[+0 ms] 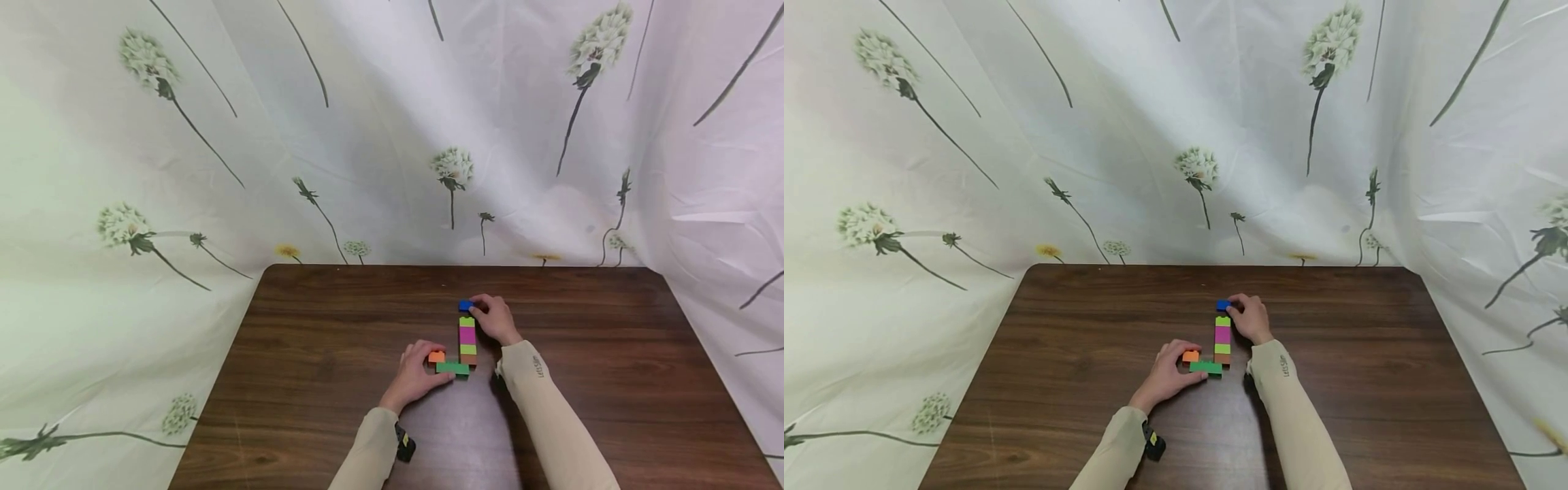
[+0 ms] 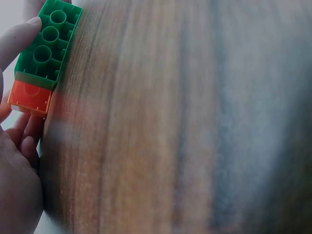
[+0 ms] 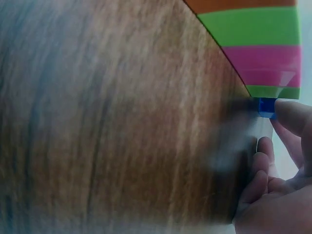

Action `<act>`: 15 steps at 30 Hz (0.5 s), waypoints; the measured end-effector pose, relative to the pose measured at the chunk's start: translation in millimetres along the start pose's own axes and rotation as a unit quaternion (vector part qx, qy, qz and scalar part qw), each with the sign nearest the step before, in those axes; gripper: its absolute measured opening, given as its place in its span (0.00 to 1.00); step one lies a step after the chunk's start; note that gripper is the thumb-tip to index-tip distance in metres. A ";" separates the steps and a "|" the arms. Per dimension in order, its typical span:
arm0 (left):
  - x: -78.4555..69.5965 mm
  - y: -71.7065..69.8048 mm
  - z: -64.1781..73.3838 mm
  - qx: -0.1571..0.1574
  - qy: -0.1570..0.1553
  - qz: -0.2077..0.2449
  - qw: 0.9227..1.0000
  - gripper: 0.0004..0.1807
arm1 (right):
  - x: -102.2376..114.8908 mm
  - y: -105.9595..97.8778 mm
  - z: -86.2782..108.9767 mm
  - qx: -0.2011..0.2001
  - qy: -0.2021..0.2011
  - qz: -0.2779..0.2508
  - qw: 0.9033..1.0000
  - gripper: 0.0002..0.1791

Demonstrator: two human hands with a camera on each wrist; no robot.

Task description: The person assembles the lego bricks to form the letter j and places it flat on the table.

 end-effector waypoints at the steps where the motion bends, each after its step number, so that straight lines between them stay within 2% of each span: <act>1: 0.1 0.0 0.1 0.001 -0.002 0.000 1.000 0.29 | 0.2 -0.2 0.2 0.000 0.000 0.000 1.000 0.16; 10: -0.9 -1.2 0.0 0.000 0.000 0.005 1.000 0.29 | 0.4 -0.9 0.1 0.004 0.009 -0.011 1.000 0.17; 15: 0.3 -0.4 -0.5 0.001 -0.005 0.000 1.000 0.29 | -2.9 -1.6 -1.2 0.021 0.015 -0.040 0.999 0.18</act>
Point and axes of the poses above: each hand's wrist, its own z-axis away from the middle knuckle, its own y-axis out of the palm, x = y × z, the point moved 4 cm from there along -z, towards the middle knuckle, and after that the axes turned 6 degrees about z, right-handed, at the moved point
